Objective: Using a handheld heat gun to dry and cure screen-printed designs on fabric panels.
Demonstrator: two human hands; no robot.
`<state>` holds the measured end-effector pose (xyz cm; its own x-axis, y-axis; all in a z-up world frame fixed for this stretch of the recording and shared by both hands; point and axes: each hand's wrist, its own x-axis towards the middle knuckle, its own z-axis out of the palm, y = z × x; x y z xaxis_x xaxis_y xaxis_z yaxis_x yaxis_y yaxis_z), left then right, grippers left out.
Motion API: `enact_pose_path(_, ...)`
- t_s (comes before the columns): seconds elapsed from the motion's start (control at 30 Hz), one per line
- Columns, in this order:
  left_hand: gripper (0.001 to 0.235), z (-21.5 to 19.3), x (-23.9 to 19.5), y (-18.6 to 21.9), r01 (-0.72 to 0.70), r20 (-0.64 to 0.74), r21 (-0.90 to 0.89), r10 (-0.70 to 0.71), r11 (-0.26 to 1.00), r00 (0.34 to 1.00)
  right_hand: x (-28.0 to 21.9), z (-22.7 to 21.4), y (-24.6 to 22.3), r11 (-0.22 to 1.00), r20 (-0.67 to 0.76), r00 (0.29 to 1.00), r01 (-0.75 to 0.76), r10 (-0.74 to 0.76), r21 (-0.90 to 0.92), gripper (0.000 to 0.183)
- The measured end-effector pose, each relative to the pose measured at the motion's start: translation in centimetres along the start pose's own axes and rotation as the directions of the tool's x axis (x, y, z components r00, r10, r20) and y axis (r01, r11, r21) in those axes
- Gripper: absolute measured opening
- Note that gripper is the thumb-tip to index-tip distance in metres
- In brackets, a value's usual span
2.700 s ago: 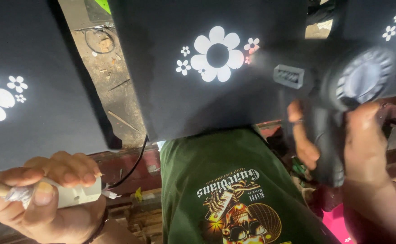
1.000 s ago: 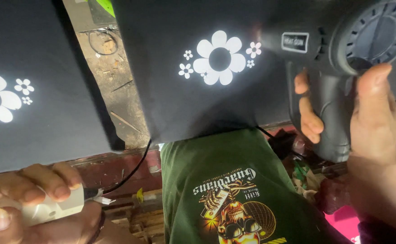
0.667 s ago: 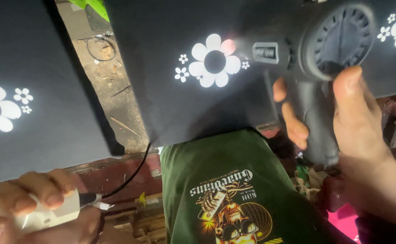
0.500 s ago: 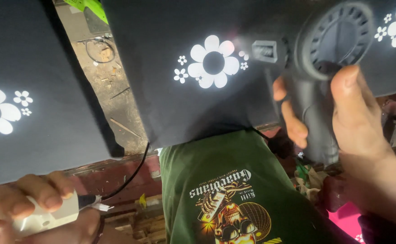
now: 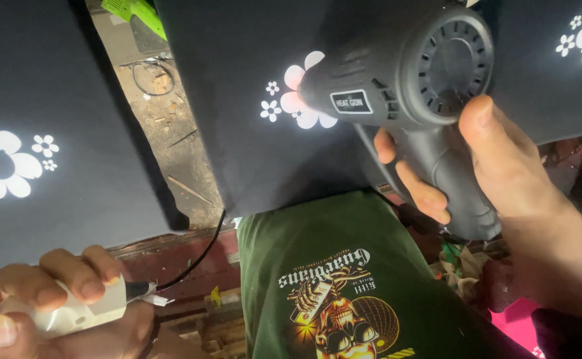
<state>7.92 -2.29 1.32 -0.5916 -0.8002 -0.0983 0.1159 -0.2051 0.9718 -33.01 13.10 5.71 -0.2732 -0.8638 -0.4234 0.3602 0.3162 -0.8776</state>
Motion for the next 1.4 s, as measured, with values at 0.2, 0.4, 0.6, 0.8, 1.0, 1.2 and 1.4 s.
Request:
enact_pose_path(0.2, 0.105, -2.0, -0.2, -0.7, -0.040, 0.135, 0.029, 0.036, 0.999, 0.990, 0.7, -1.4, 1.1, 0.992, -0.074, 0.994, 0.067, -0.075, -0.110, 0.064)
enact_pose_path(0.4, 0.027, -1.1, -0.7, -0.5, 0.034, 0.010, -0.087, -0.033, 0.996, 0.999, 0.4, 0.5, -0.4, 0.996, -0.081, 0.995, -0.061, 0.056, -0.064, 0.074)
enact_pose_path(0.6, 0.050, -0.9, -0.6, 0.2, 0.024, 0.016, -0.003, -0.024, 1.000, 1.000, 1.3, 0.3, -0.2, 0.994, -0.175, 0.984, -0.007, -0.012, -0.109, 0.068)
enact_pose_path(0.8, 0.023, 0.5, -0.8, -0.7, -0.005, -0.117, -0.092, -0.006, 0.996, 0.993, 0.9, 0.7, -1.0, 0.989, -0.092, 0.995, -0.060, 0.048, -0.135, 0.075)
enact_pose_path(1.0, 0.015, 3.1, 0.0, 0.4, -0.002, -0.168, -0.117, -0.018, 0.993, 0.986, -0.1, -0.2, -0.2, 0.995, -0.105, 0.994, -0.037, 0.027, -0.095, 0.069)
enact_pose_path(1.2, 0.021, 1.8, -0.7, 0.1, 0.003, -0.127, -0.033, -0.007, 0.999, 0.992, -0.3, 0.5, -0.2, 0.988, -0.087, 0.995, -0.055, 0.043, -0.142, 0.074)
enact_pose_path(1.4, 0.013, 5.6, -0.5, 0.6, -0.067, -0.354, -0.070, 0.038, 0.995, 0.935, -0.3, 0.3, 0.3, 1.000, 0.077, 0.997, -0.014, 0.015, -0.014, 0.063)
